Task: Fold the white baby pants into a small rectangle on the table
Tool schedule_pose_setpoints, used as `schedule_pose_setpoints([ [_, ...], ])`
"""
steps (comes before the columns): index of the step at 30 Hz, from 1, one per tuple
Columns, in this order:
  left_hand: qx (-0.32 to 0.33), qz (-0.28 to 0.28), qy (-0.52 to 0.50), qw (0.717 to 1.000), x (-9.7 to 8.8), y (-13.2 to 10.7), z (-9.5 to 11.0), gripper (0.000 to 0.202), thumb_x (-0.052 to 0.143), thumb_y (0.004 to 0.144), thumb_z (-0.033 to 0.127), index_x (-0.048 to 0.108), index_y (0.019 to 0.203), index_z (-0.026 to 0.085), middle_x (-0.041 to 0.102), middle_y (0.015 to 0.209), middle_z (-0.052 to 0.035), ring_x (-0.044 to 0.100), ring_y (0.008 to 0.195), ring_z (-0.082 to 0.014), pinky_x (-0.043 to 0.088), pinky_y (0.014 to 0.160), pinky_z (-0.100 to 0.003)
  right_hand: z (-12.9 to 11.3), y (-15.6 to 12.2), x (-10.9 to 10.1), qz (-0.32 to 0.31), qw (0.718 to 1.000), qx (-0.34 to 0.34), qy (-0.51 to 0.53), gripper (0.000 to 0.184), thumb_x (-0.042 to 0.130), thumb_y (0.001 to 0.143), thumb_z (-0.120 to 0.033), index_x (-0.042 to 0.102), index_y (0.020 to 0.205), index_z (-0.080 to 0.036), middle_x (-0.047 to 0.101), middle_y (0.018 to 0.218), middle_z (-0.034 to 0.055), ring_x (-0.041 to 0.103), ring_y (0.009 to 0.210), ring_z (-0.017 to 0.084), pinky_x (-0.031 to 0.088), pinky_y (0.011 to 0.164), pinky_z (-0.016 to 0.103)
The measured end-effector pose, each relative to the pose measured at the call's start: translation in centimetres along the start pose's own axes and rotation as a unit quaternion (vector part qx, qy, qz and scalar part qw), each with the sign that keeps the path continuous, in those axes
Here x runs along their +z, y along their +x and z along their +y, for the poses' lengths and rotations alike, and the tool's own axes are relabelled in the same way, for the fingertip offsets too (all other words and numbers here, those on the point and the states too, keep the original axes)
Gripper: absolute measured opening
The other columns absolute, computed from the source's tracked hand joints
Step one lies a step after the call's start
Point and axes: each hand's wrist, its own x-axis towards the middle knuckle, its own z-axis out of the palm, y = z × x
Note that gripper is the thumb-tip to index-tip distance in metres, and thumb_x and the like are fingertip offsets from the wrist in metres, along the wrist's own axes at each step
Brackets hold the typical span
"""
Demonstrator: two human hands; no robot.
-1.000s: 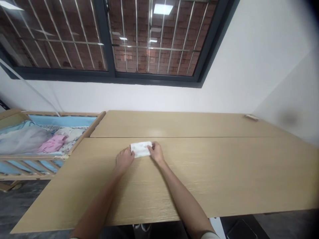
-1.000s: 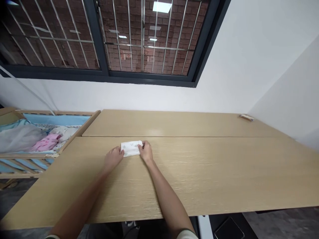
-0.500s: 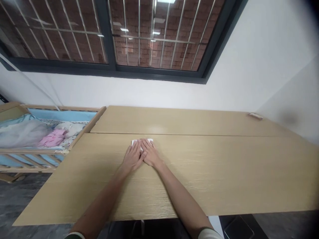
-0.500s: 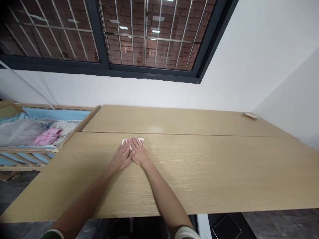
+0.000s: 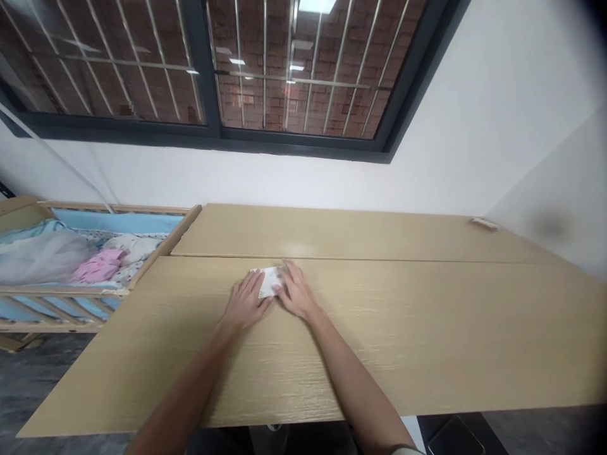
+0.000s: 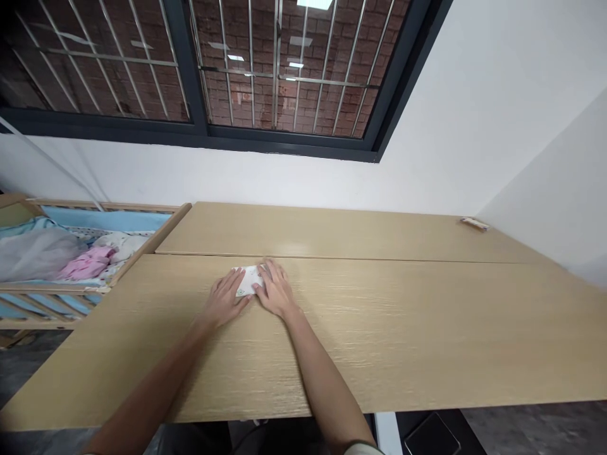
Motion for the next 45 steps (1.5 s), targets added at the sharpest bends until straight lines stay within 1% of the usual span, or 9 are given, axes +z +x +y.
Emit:
schedule_pose_setpoints([
  [4, -0.028, -0.018, -0.007, 0.999, -0.3, 0.4, 0.2, 0.074, 0.053, 0.093, 0.051, 0.035, 0.153, 0.012, 0.037, 0.158, -0.0201, 0.034, 0.147, -0.0336, 0.032, 0.114, -0.049, 0.6, 0.0, 0.5, -0.031, 0.999, -0.028, 0.034, 0.068, 0.06, 0.086, -0.029, 0.044, 0.149, -0.013, 0.042, 0.156, 0.0179, 0.031, 0.148, 0.029, 0.02, 0.122, 0.05],
  [9, -0.069, -0.003, -0.053, 0.996, -1.5, 2.1, 1.0, 0.049, 0.047, 0.09, 0.017, 0.051, 0.138, 0.016, 0.054, 0.147, -0.0148, 0.046, 0.138, -0.0281, 0.032, 0.114, -0.046, 1.2, 0.7, 1.0, 0.015, 0.994, 0.004, 0.105, 0.058, 0.049, 0.082, -0.011, 0.052, 0.139, -0.017, 0.055, 0.144, 0.0141, 0.045, 0.137, 0.027, 0.031, 0.117, 0.047],
  [15, -0.135, 0.048, -0.1, 0.985, -5.5, 1.3, 1.6, 0.032, 0.048, 0.094, 0.023, 0.059, 0.124, 0.019, 0.066, 0.122, -0.0127, 0.061, 0.116, -0.0291, 0.046, 0.1, -0.043, 0.5, 3.0, -2.5, 0.078, 0.952, 0.078, 0.287, 0.047, 0.059, 0.091, -0.035, 0.045, 0.134, -0.022, 0.065, 0.108, 0.0076, 0.063, 0.101, 0.024, 0.051, 0.09, 0.041],
  [19, -0.217, 0.021, -0.277, 0.936, -6.7, -0.8, 3.2, 0.049, 0.054, 0.093, 0.026, 0.042, 0.14, 0.019, 0.07, 0.11, -0.0058, 0.07, 0.091, -0.02, 0.053, 0.085, -0.032, 1.1, 5.5, -4.6, -0.008, 0.922, 0.085, 0.377, 0.059, 0.069, 0.086, -0.043, 0.043, 0.134, -0.024, 0.063, 0.095, 0.0018, 0.062, 0.077, 0.017, 0.051, 0.067, 0.029],
  [24, -0.278, -0.075, -0.183, 0.94, -5.6, -1.8, 4.9, 0.041, 0.058, 0.094, 0.025, 0.046, 0.133, 0.015, 0.073, 0.092, -0.0046, 0.07, 0.085, -0.0202, 0.05, 0.079, -0.029, 2.7, 7.5, -2.2, -0.107, 0.933, 0.093, 0.332, 0.05, 0.08, 0.075, -0.035, 0.058, 0.115, -0.018, 0.064, 0.089, 0.0022, 0.06, 0.073, 0.015, 0.049, 0.063, 0.025],
  [29, -0.284, -0.085, -0.113, 0.948, -5.2, -1.5, 5.4, 0.027, 0.055, 0.096, 0.026, 0.057, 0.121, 0.016, 0.072, 0.098, -0.0112, 0.069, 0.091, -0.0269, 0.048, 0.079, -0.035, 3.4, 7.8, 0.9, -0.113, 0.958, 0.092, 0.247, 0.037, 0.076, 0.079, -0.028, 0.063, 0.112, -0.014, 0.069, 0.097, 0.0073, 0.065, 0.082, 0.018, 0.053, 0.074, 0.03],
  [35, -0.188, -0.012, -0.011, 0.982, -5.5, -3.0, 8.6, 0.042, 0.047, 0.1, 0.034, 0.055, 0.134, 0.011, 0.056, 0.137, -0.0218, 0.054, 0.125, -0.0353, 0.044, 0.101, -0.047, -0.5, 6.5, -1.7, -0.104, 0.984, -0.039, 0.136, 0.045, 0.061, 0.095, -0.032, 0.056, 0.138, -0.019, 0.057, 0.143, 0.015, 0.05, 0.135, 0.029, 0.036, 0.114, 0.048],
  [40, -0.104, 0.026, 0.053, 0.993, -2.6, -5.3, 11.9, 0.047, 0.048, 0.098, 0.035, 0.06, 0.135, 0.007, 0.057, 0.14, -0.0232, 0.049, 0.132, -0.0368, 0.04, 0.109, -0.051, -5.4, 2.8, -4.1, -0.224, 0.945, -0.216, 0.105, 0.057, 0.035, 0.107, -0.046, 0.028, 0.16, -0.027, 0.027, 0.166, 0.004, 0.021, 0.154, 0.02, 0.017, 0.126, 0.041],
  [45, -0.106, 0.015, 0.072, 0.992, -1.2, -6.2, 12.1, 0.043, 0.05, 0.097, 0.032, 0.066, 0.129, 0.009, 0.064, 0.131, -0.0217, 0.053, 0.128, -0.0374, 0.039, 0.11, -0.053, -4.7, 0.6, -2.9, -0.299, 0.913, -0.25, 0.124, 0.056, 0.026, 0.109, -0.043, 0.027, 0.16, -0.021, 0.029, 0.164, 0.0052, 0.017, 0.155, 0.017, 0.009, 0.127, 0.037],
])
